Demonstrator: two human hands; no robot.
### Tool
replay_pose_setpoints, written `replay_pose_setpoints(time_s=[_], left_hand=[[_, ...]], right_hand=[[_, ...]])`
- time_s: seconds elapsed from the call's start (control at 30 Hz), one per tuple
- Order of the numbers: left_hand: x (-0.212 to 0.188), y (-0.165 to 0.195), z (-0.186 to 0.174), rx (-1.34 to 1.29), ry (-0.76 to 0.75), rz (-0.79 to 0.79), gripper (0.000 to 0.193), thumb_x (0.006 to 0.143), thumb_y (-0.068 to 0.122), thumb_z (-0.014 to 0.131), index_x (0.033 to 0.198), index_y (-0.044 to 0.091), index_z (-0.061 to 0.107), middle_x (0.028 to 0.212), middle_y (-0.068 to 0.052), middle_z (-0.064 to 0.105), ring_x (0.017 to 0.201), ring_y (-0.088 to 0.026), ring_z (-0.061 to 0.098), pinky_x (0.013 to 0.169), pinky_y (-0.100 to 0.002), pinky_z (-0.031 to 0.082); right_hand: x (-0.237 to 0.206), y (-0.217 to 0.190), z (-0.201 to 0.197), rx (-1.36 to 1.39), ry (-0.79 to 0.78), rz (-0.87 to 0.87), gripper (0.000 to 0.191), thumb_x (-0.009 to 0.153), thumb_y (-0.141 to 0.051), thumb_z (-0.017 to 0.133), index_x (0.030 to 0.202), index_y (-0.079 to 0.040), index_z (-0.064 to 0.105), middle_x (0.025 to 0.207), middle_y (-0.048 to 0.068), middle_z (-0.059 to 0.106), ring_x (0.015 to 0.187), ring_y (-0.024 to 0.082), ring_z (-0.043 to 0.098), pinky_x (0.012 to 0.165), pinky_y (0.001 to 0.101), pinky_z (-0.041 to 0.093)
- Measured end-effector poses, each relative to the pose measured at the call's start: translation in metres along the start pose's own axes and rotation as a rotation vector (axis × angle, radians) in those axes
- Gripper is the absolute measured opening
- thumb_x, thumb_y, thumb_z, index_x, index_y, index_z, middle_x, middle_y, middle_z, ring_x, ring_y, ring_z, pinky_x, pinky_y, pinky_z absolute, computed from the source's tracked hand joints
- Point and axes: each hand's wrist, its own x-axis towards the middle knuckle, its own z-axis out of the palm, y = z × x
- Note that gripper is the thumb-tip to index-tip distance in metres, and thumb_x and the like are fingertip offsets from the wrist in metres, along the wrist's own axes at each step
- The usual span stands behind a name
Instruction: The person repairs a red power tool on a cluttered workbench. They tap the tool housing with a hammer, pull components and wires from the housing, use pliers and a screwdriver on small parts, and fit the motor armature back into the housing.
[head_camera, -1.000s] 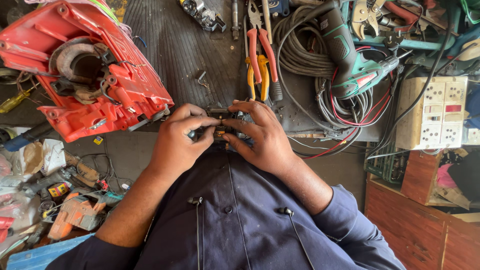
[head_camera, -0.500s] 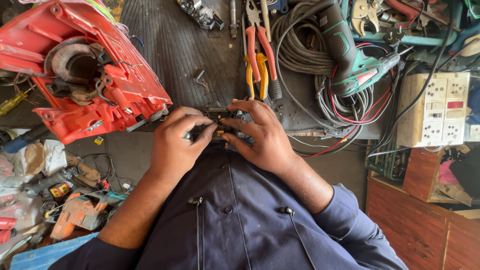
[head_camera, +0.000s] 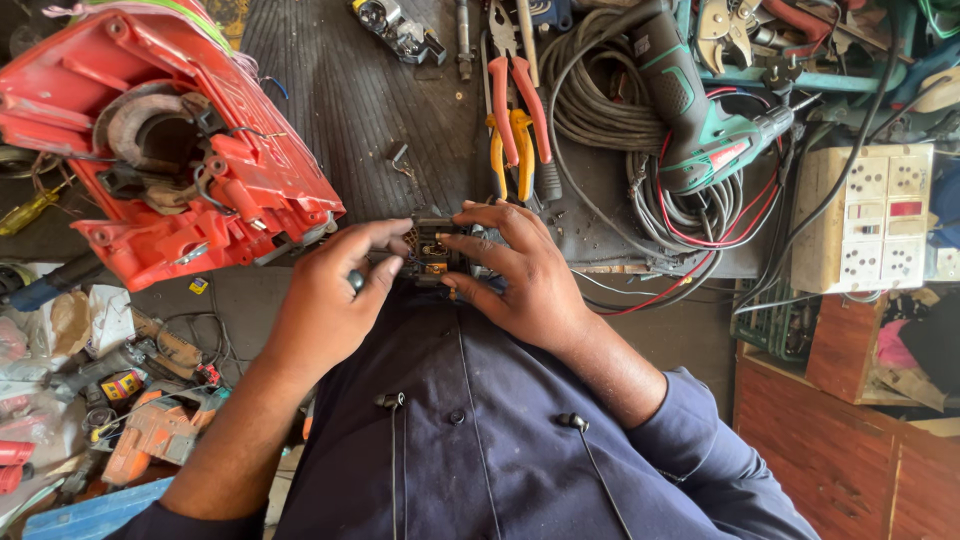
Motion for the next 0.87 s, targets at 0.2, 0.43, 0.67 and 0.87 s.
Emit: replay_pose_setpoints(time_s=[0.2,0.43,0.67,0.87], left_hand=[[0.003,0.011,-0.01,0.351,0.032,0.266,0.024,0.091,0.006,0.072,0.115,0.007,0.07,0.107,-0.008,0.073,0.092,-0.029,0.073,0.076,-0.038,0.057],[-0.005,0.019,-0.013,0.521,0.037,0.28,0.015,0.091,0.011,0.074,0.105,0.008,0.069,0.102,-0.006,0.072,0.083,-0.03,0.072,0.07,-0.04,0.058],[-0.012,0.006,-0.006,0.53,0.01,0.149,0.013,0.093,0.014,0.069,0.102,0.005,0.064,0.098,-0.013,0.071,0.079,-0.038,0.069,0.065,-0.047,0.055],[-0.025,-0.015,-0.014,0.457,0.044,-0.08,0.022,0.108,0.021,0.066,0.094,0.004,0.062,0.089,-0.016,0.069,0.085,-0.04,0.069,0.071,-0.048,0.053]], right_hand=[[0.004,-0.014,0.004,-0.039,0.076,0.016,0.025,0.083,-0.02,0.086,0.103,-0.011,0.074,0.131,0.009,0.061,0.133,0.033,0.056,0.111,0.0476,0.045],[0.017,-0.026,0.01,-0.085,0.042,-0.055,0.026,0.083,-0.023,0.085,0.103,-0.01,0.077,0.133,0.009,0.06,0.137,0.035,0.051,0.113,0.0515,0.041],[0.021,-0.03,0.021,-0.129,0.023,-0.04,0.02,0.081,-0.021,0.083,0.098,-0.012,0.078,0.136,0.007,0.06,0.141,0.034,0.047,0.118,0.0562,0.036],[0.016,-0.026,0.025,-0.115,-0.005,-0.041,0.018,0.085,-0.022,0.082,0.1,-0.012,0.078,0.14,0.006,0.058,0.146,0.034,0.042,0.122,0.057,0.032]])
